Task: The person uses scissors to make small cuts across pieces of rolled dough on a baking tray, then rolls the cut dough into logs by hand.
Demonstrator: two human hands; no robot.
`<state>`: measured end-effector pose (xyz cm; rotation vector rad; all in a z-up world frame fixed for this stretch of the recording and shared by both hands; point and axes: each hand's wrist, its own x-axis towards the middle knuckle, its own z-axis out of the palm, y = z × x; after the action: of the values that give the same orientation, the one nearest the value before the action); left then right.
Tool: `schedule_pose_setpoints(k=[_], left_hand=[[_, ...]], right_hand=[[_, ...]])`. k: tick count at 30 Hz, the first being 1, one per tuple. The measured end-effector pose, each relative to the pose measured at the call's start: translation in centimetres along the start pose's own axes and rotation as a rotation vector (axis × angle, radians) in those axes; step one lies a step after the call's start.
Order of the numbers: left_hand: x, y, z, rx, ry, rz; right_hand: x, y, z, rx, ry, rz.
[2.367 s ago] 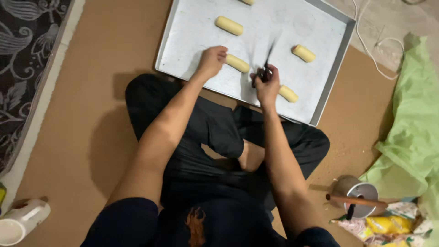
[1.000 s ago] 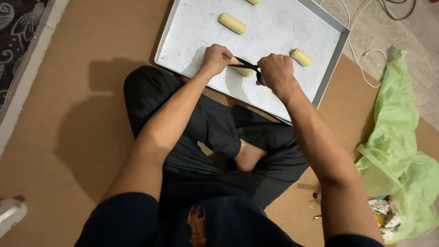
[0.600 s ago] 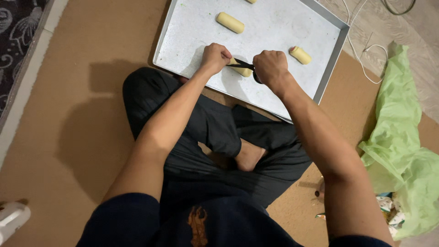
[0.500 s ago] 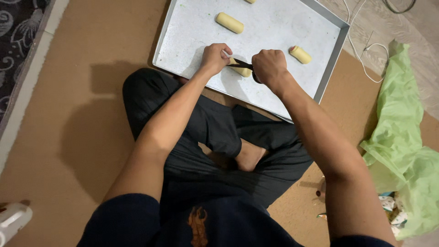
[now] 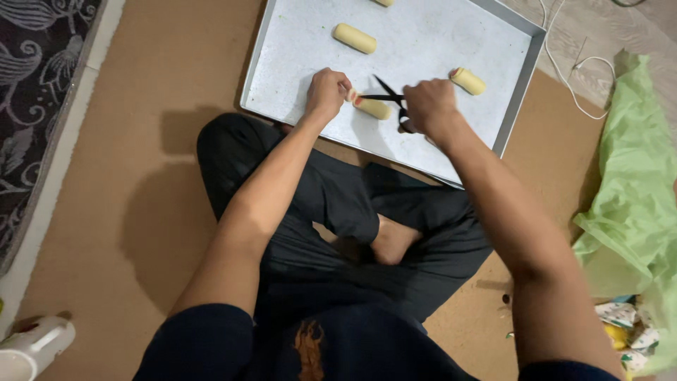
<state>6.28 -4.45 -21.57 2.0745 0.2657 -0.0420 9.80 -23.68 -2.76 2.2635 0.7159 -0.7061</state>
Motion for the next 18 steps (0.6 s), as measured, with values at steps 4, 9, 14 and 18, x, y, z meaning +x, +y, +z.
schedule_pose_setpoints(k=[4, 9, 14, 18], left_hand=[[1.0, -2.7, 2.2, -0.062, 0.073, -0.142], [0.0, 0.1, 1.4, -0.003, 0.059, 0.117], [-0.6, 0.4, 0.6, 0.020, -0.049, 0.126], [-0.2, 1.0, -1.5, 0.037, -0.083, 0.150]], right_hand=[[-2.4, 2.1, 3.6, 0.340, 0.077, 0.093], [-0.3, -2.9, 9.0, 1.312, 0.780, -0.163], [2.2, -6.6, 8.6, 1.273, 0.769, -0.012], [3.5, -6.7, 8.3, 1.335, 0.794, -0.069]])
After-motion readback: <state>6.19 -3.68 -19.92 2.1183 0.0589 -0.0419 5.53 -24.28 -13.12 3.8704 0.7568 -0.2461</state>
